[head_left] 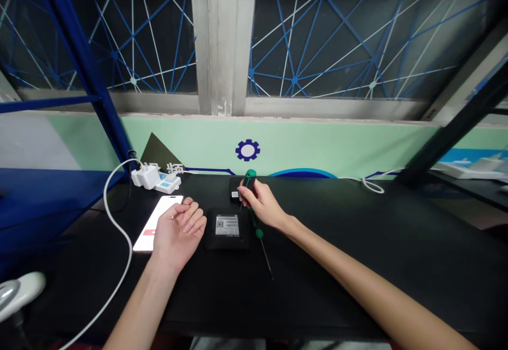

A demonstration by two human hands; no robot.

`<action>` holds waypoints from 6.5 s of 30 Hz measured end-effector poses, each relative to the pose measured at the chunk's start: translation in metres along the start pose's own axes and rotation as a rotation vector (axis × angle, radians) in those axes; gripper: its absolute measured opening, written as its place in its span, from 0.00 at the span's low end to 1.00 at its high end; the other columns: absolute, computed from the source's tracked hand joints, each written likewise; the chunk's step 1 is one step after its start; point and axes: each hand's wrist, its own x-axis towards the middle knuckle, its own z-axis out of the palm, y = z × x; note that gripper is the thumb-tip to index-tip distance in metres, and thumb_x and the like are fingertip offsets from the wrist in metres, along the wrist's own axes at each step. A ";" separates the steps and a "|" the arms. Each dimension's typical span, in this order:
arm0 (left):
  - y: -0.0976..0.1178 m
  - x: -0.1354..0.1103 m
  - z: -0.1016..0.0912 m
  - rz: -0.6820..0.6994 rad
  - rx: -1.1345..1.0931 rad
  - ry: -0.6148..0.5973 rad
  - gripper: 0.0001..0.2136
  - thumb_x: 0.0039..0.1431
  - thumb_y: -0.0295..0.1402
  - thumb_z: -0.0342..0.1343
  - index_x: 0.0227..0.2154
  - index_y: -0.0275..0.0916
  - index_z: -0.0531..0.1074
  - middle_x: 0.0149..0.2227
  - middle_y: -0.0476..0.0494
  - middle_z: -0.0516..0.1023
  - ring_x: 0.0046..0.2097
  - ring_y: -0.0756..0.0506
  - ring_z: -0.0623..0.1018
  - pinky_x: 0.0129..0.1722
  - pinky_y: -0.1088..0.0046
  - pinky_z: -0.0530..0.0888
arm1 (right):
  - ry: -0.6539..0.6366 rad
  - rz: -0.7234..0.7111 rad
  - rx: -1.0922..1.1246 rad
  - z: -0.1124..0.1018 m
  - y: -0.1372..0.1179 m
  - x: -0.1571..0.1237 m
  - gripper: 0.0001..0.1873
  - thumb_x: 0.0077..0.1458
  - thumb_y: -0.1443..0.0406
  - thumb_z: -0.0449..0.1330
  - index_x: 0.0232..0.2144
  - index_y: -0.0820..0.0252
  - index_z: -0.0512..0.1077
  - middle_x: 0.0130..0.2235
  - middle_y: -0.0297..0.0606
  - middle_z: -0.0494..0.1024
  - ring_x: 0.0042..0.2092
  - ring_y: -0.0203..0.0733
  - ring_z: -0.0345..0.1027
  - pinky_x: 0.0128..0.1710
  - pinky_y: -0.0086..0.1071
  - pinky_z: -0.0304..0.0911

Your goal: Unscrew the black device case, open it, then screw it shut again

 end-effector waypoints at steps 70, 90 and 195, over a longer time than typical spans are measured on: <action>-0.002 -0.003 0.004 -0.017 -0.019 0.041 0.12 0.54 0.15 0.45 0.23 0.40 0.56 0.17 0.58 0.49 0.15 0.55 0.55 0.15 0.77 0.56 | 0.114 0.167 0.368 0.011 0.016 -0.011 0.22 0.50 0.52 0.70 0.39 0.58 0.69 0.28 0.34 0.78 0.24 0.35 0.68 0.24 0.28 0.63; -0.004 -0.001 0.003 -0.022 -0.032 0.040 0.12 0.55 0.16 0.45 0.24 0.40 0.57 0.18 0.58 0.49 0.15 0.55 0.54 0.15 0.77 0.55 | 0.110 0.144 0.404 0.010 0.015 -0.014 0.20 0.52 0.53 0.68 0.41 0.60 0.72 0.32 0.38 0.80 0.27 0.35 0.70 0.26 0.29 0.64; -0.011 -0.004 0.003 -0.060 -0.019 0.000 0.11 0.54 0.17 0.45 0.24 0.39 0.57 0.17 0.57 0.49 0.15 0.55 0.54 0.15 0.77 0.55 | 0.125 0.167 0.417 0.013 0.014 -0.014 0.21 0.48 0.52 0.71 0.36 0.59 0.70 0.28 0.35 0.79 0.26 0.36 0.70 0.26 0.30 0.66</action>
